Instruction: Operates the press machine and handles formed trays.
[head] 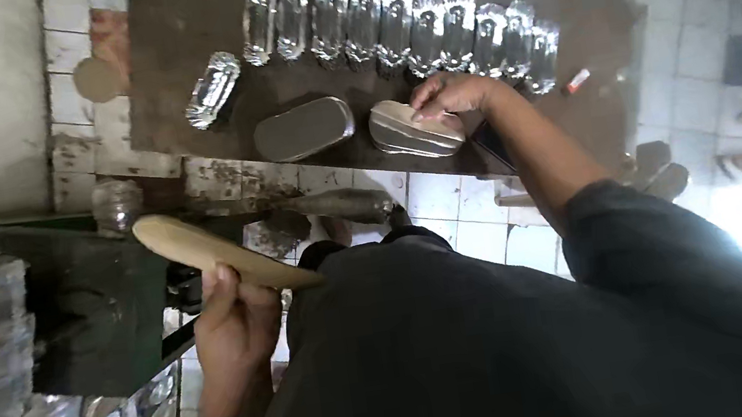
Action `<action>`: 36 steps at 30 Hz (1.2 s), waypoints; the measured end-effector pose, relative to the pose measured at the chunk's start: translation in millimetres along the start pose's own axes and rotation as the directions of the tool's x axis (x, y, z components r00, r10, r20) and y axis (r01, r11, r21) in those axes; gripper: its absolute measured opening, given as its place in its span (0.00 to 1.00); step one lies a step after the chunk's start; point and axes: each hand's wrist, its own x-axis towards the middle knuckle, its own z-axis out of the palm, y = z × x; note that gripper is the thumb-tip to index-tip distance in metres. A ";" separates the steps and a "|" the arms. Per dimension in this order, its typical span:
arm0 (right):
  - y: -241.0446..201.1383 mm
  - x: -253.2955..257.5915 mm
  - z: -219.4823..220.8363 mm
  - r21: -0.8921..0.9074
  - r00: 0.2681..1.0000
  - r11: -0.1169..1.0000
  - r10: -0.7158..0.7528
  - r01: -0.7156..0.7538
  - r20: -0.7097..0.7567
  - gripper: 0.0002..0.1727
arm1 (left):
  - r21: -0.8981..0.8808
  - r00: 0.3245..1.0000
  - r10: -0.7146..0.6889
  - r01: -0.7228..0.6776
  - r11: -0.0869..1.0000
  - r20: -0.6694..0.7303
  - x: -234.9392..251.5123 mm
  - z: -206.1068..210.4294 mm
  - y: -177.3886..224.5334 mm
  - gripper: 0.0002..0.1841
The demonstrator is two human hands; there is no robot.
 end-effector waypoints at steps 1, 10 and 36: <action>1.0 -0.6 4.0 -0.018 0.999 1.000 -0.002 0.001 -0.034 0.15 | 0.012 0.998 0.060 -0.060 0.998 0.007 8.0 -7.2 11.1 0.12; -62.8 -31.3 123.7 -0.444 0.585 0.760 -0.104 -0.474 -0.804 0.24 | 0.157 0.967 -0.164 0.196 0.968 -0.195 28.0 -97.8 19.7 0.17; -201.3 -11.6 295.8 -0.050 0.479 0.520 -0.817 0.853 -0.322 0.06 | -0.057 0.660 0.220 -0.259 0.964 0.718 102.9 -38.4 3.4 0.42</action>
